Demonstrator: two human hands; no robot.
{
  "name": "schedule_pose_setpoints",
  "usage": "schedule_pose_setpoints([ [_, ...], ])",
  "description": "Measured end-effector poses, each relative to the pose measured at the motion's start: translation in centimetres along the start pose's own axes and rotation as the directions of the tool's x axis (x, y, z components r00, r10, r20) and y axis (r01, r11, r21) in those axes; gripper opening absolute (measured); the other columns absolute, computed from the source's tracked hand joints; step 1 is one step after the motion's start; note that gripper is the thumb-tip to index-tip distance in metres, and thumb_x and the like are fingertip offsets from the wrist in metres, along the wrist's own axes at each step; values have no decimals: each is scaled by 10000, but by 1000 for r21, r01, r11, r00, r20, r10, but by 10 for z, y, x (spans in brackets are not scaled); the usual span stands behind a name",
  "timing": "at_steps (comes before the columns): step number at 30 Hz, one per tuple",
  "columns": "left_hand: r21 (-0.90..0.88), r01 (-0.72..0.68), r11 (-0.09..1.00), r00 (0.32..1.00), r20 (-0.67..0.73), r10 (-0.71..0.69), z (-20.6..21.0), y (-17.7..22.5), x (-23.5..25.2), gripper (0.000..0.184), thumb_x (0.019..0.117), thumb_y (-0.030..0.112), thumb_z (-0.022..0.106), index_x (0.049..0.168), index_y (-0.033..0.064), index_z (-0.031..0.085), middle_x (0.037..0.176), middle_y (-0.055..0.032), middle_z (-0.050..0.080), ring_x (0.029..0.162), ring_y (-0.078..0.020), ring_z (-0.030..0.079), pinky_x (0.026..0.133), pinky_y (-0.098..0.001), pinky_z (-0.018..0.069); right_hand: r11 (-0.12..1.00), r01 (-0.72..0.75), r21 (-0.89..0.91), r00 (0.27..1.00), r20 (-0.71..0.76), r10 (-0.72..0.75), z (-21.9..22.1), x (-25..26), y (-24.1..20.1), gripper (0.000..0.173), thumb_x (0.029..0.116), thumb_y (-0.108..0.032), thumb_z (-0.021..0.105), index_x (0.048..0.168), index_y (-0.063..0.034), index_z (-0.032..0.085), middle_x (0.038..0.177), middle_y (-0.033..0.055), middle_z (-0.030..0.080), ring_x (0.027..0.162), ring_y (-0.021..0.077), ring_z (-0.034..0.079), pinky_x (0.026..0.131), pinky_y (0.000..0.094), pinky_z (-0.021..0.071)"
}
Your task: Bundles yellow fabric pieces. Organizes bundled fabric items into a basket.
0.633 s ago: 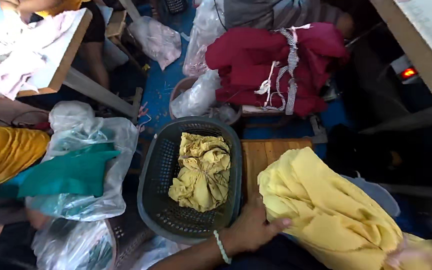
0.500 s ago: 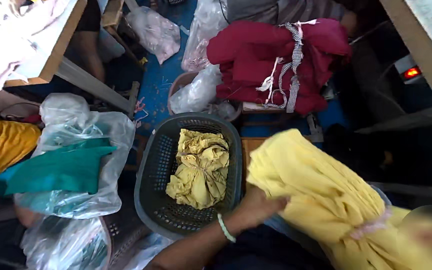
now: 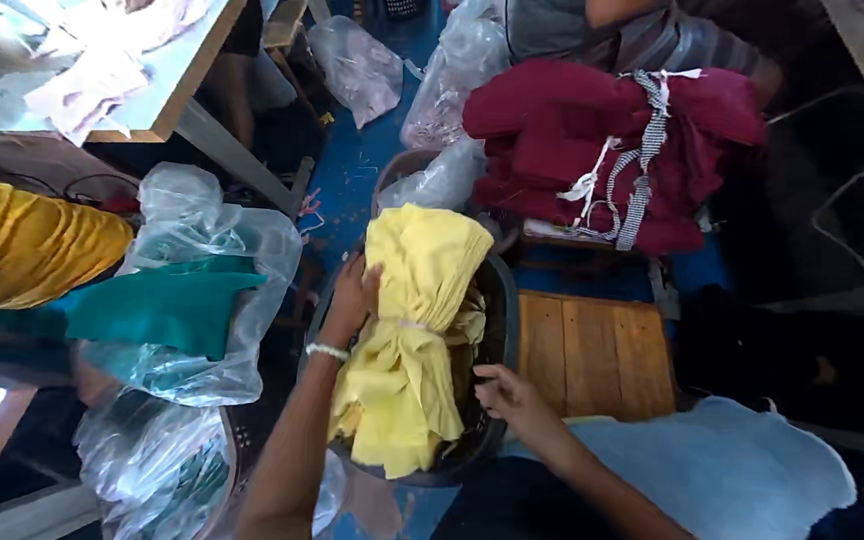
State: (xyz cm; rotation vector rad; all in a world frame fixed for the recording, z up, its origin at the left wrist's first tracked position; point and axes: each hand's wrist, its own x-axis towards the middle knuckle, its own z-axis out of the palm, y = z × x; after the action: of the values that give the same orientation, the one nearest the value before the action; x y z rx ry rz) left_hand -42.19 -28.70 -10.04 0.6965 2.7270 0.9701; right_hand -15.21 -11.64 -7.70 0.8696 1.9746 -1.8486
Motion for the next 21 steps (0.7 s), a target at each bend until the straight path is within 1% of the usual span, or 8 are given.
schedule_pose_setpoints([
  [2,239,79,968,984,-175,-37,25,-51,-27,576,1028,374,564,1472,10,517,1590,-295,358,1469,-521,321,1134,-761,216,992,-24,-123,998,-60,16,-23,1,25,337,1049,-129,561,1340,35,603,1253,244,649,1110,331,667,974,472,538],
  [3,269,173,947,966,-232,-111,29,-64,-39,623,989,364,617,1470,-16,505,1574,-325,360,1460,-550,310,1126,-770,200,985,-24,-168,993,-121,4,-34,-1,34,314,1044,-100,558,1314,47,617,1236,248,659,1097,330,670,967,467,534],
  [6,302,524,796,850,-133,-509,19,-63,-49,676,974,335,663,1487,-42,437,1433,-340,509,1327,-527,495,1058,-691,378,979,-139,-147,975,-194,109,-56,0,48,332,1052,-73,527,1359,50,554,1221,243,645,1056,323,665,917,466,544],
  [9,369,605,706,758,6,-653,3,-64,-32,633,987,327,636,1516,49,424,1311,-295,625,1216,-484,611,973,-662,471,971,-237,-23,970,-56,235,-46,10,49,491,1063,-181,558,1487,30,427,1303,264,614,1087,346,680,919,477,567],
  [12,341,599,725,753,69,-654,-1,-74,-25,647,972,394,653,1510,88,463,1287,-307,634,1203,-500,612,965,-687,466,955,-269,122,962,80,261,-30,24,53,658,1033,-229,622,1555,2,295,1428,264,534,1195,351,639,958,474,560],
  [15,225,555,800,809,78,-583,-10,-83,-30,533,952,387,705,1355,47,626,1226,-308,659,1167,-512,619,948,-725,453,948,-259,185,965,83,248,-26,25,50,606,1044,-211,602,1534,6,321,1379,268,556,1136,365,653,899,503,567],
  [18,170,515,840,850,22,-526,-30,-82,-32,520,933,408,735,1240,-8,675,1141,-325,673,1114,-528,626,926,-744,443,977,-179,111,980,101,168,-25,9,34,634,1051,-249,587,1547,22,299,1393,271,557,1187,365,648,973,512,561],
  [21,190,444,875,894,-35,-446,-70,-62,-35,505,946,373,725,1196,-62,671,1094,-364,663,1077,-579,615,899,-781,423,987,-64,145,990,131,44,-25,-23,-1,633,1023,-270,628,1505,29,347,1322,232,607,1098,301,690,910,456,593],
])
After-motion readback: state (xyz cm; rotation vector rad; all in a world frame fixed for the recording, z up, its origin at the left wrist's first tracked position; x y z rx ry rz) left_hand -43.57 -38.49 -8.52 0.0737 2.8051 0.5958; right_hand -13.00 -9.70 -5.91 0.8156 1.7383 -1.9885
